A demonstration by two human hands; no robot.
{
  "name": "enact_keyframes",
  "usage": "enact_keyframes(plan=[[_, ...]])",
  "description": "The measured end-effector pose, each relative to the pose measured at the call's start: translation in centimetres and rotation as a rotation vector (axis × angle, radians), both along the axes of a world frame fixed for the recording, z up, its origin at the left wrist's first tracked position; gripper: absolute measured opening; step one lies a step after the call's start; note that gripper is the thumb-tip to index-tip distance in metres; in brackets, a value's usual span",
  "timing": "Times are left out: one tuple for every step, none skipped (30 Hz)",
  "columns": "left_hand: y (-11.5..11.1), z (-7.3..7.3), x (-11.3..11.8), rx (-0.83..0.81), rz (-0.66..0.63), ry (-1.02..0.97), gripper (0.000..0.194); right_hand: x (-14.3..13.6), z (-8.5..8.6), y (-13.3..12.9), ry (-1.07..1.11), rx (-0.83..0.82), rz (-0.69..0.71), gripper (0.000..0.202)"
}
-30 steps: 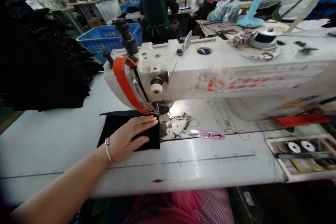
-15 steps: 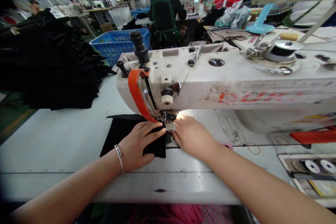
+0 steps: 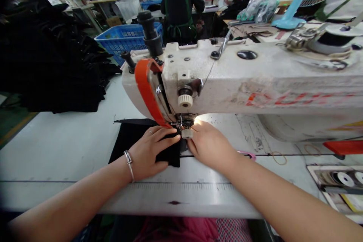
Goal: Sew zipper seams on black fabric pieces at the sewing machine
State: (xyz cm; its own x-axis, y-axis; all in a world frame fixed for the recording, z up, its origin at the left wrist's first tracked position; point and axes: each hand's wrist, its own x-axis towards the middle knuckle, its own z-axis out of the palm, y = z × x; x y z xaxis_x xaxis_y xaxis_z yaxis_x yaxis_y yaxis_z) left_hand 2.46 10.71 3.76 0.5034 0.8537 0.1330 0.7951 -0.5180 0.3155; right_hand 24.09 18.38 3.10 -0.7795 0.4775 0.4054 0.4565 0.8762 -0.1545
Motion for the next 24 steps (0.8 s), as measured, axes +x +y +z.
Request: enact_keyframes(plan=[[0.01,0.01,0.00,0.001,0.001,-0.002,0.064,0.01,-0.05,0.01,-0.003,-0.008,-0.005,0.034],[0.02,0.02,-0.01,0.002,0.002,-0.003,0.064,0.02,-0.11,0.02,-0.005,-0.013,-0.009,0.034],[0.03,0.02,-0.01,0.003,0.003,-0.003,0.064,0.03,-0.17,0.02,-0.006,-0.018,-0.011,0.034],[0.03,0.03,-0.01,0.003,0.003,-0.002,0.064,0.04,-0.23,0.02,-0.005,-0.021,-0.012,0.034],[0.04,0.02,-0.02,0.001,0.002,-0.002,0.064,0.04,-0.28,0.01,-0.005,-0.025,-0.014,0.034],[0.04,0.02,-0.02,0.001,0.002,0.000,0.065,0.05,-0.32,0.00,-0.002,-0.027,-0.018,0.034],[0.04,0.01,-0.02,0.001,0.002,0.001,0.064,0.06,-0.35,-0.02,0.001,-0.029,-0.023,0.034],[0.05,-0.01,-0.02,0.004,0.003,0.002,0.064,0.07,-0.37,-0.02,0.002,-0.031,-0.027,0.034],[0.05,-0.03,-0.02,0.007,0.003,0.002,0.064,0.07,-0.38,-0.02,0.002,-0.033,-0.028,0.034],[0.07,-0.05,-0.02,0.012,0.003,0.001,0.063,0.06,-0.38,-0.01,0.002,-0.036,-0.026,0.034],[0.09,-0.08,-0.02,0.017,0.002,-0.001,0.063,0.03,-0.38,0.00,0.001,-0.039,-0.024,0.034],[0.12,-0.11,-0.02,0.020,0.003,-0.001,0.063,-0.01,-0.38,0.03,0.000,-0.044,-0.024,0.034],[0.16,-0.14,-0.02,0.020,0.004,0.000,0.064,-0.06,-0.37,0.06,-0.004,-0.048,-0.025,0.034],[0.21,-0.16,-0.02,0.020,0.007,0.001,0.064,-0.12,-0.37,0.09,-0.006,-0.053,-0.028,0.034],[0.25,-0.18,-0.03,0.020,0.009,0.003,0.065,-0.18,-0.36,0.12,-0.006,-0.061,-0.029,0.034],[0.28,-0.19,-0.04,0.021,0.010,0.005,0.065,-0.23,-0.35,0.14,-0.007,-0.073,-0.029,0.034],[0.30,-0.19,-0.05,0.020,0.011,0.007,0.065,-0.25,-0.32,0.16,-0.006,-0.087,-0.028,0.034],[0.31,-0.19,-0.07,0.018,0.010,0.008,0.065,-0.25,-0.28,0.18,-0.003,-0.106,-0.028,0.034],[0.31,-0.17,-0.08,0.016,0.008,0.008,0.064,-0.20,-0.23,0.20,0.001,-0.133,-0.030,0.032],[0.30,-0.16,-0.09,0.015,0.008,0.009,0.064,-0.10,-0.16,0.23,0.007,-0.171,-0.032,0.030],[0.28,-0.14,-0.10,0.015,0.008,0.010,0.065,0.04,-0.08,0.28,0.024,-0.217,-0.041,0.026],[0.27,-0.11,-0.10,0.015,0.010,0.011,0.065,0.20,0.00,0.35,0.059,-0.264,-0.067,0.023],[0.27,-0.09,-0.11,0.014,0.012,0.013,0.066,0.39,0.09,0.44,0.114,-0.301,-0.117,0.020],[0.28,-0.07,-0.12,0.011,0.014,0.015,0.066,0.56,0.18,0.55,0.182,-0.319,-0.193,0.018]])
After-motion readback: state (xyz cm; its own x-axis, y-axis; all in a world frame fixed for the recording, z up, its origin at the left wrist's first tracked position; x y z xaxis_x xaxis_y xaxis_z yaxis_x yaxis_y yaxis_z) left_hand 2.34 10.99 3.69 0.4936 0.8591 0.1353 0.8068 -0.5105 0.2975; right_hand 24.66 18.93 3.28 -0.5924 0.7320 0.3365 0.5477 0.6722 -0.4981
